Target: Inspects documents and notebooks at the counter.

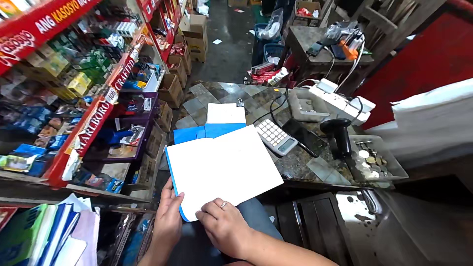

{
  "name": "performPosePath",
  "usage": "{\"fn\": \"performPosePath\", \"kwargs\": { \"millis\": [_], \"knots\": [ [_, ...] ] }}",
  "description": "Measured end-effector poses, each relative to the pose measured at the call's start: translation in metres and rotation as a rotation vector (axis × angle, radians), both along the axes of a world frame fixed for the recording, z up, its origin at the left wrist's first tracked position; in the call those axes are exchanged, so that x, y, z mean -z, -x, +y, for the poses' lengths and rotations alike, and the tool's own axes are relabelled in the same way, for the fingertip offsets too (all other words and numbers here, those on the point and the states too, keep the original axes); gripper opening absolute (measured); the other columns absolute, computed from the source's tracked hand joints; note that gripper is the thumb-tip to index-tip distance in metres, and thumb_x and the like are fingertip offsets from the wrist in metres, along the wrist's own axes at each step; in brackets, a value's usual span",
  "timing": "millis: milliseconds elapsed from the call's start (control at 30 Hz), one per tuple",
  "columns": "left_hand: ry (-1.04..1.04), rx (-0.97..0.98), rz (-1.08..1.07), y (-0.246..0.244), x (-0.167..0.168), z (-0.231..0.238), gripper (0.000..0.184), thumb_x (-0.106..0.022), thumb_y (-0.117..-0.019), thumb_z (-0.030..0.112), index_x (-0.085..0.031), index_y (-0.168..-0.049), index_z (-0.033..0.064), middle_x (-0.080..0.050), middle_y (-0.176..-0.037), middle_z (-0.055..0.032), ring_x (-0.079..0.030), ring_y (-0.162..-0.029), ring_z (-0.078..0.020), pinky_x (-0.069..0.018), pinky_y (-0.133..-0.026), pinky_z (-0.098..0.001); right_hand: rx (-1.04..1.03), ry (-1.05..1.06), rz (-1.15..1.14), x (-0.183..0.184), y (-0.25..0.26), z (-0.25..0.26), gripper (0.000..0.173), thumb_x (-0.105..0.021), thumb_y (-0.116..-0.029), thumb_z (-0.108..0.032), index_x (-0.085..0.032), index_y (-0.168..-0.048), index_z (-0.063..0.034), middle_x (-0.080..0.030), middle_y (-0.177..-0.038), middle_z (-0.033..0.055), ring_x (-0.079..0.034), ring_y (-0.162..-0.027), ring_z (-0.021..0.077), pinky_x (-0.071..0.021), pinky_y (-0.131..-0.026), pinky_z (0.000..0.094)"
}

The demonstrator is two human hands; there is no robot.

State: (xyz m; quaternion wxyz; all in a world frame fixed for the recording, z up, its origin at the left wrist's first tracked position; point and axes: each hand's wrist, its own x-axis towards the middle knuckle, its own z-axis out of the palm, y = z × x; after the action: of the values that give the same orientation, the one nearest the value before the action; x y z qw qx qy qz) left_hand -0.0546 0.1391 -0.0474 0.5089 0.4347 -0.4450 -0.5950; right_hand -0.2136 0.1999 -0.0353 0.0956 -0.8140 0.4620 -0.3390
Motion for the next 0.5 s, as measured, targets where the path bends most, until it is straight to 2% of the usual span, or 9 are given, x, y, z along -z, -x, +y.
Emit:
{"fn": "performPosePath", "kwargs": {
  "millis": [67,167,333,500],
  "knots": [
    [0.051,0.016,0.034,-0.001,0.002,0.001,0.05,-0.026,-0.1083,0.012,-0.022,-0.154,-0.0072,-0.054,-0.141,-0.0134,-0.064,-0.117,-0.0128,-0.0566,-0.097,-0.0298,0.018,-0.12,-0.102,-0.008,0.002,0.001,0.016,-0.064,-0.0923,-0.002,-0.078,-0.099,-0.0028,-0.073,-0.097,0.0149,-0.071,-0.091,0.0312,-0.0597,-0.076,0.0411],
    [0.057,0.027,0.099,-0.002,0.003,0.001,0.047,-0.02,-0.1099,0.014,-0.029,-0.151,-0.007,-0.06,-0.134,-0.009,-0.065,-0.114,-0.0109,-0.0572,-0.096,-0.0288,0.045,-0.164,-0.22,0.004,0.005,-0.003,0.015,-0.065,-0.0945,-0.01,-0.08,-0.097,-0.0073,-0.071,-0.094,0.0083,-0.067,-0.09,0.0231,-0.0568,-0.075,0.0346],
    [-0.031,-0.016,0.12,-0.003,0.002,-0.001,0.042,-0.023,-0.1096,0.012,-0.037,-0.146,-0.0043,-0.066,-0.124,-0.0059,-0.07,-0.104,-0.0101,-0.061,-0.087,-0.028,0.026,-0.339,-0.521,0.008,0.01,-0.007,0.01,-0.073,-0.0903,-0.01,-0.08,-0.091,-0.0042,-0.071,-0.092,0.0072,-0.065,-0.093,0.0153,-0.0528,-0.084,0.0296],
    [-0.115,-0.036,0.079,-0.003,0.001,-0.002,0.039,-0.034,-0.1073,0.007,-0.039,-0.145,-0.0025,-0.066,-0.121,-0.0069,-0.071,-0.099,-0.0108,-0.062,-0.082,-0.0279,0.012,-0.445,-0.706,0.01,0.01,-0.011,0.007,-0.079,-0.0825,-0.005,-0.075,-0.081,0.0011,-0.068,-0.089,0.0064,-0.062,-0.089,0.0056,-0.0517,-0.079,0.0186]
  ]
}}
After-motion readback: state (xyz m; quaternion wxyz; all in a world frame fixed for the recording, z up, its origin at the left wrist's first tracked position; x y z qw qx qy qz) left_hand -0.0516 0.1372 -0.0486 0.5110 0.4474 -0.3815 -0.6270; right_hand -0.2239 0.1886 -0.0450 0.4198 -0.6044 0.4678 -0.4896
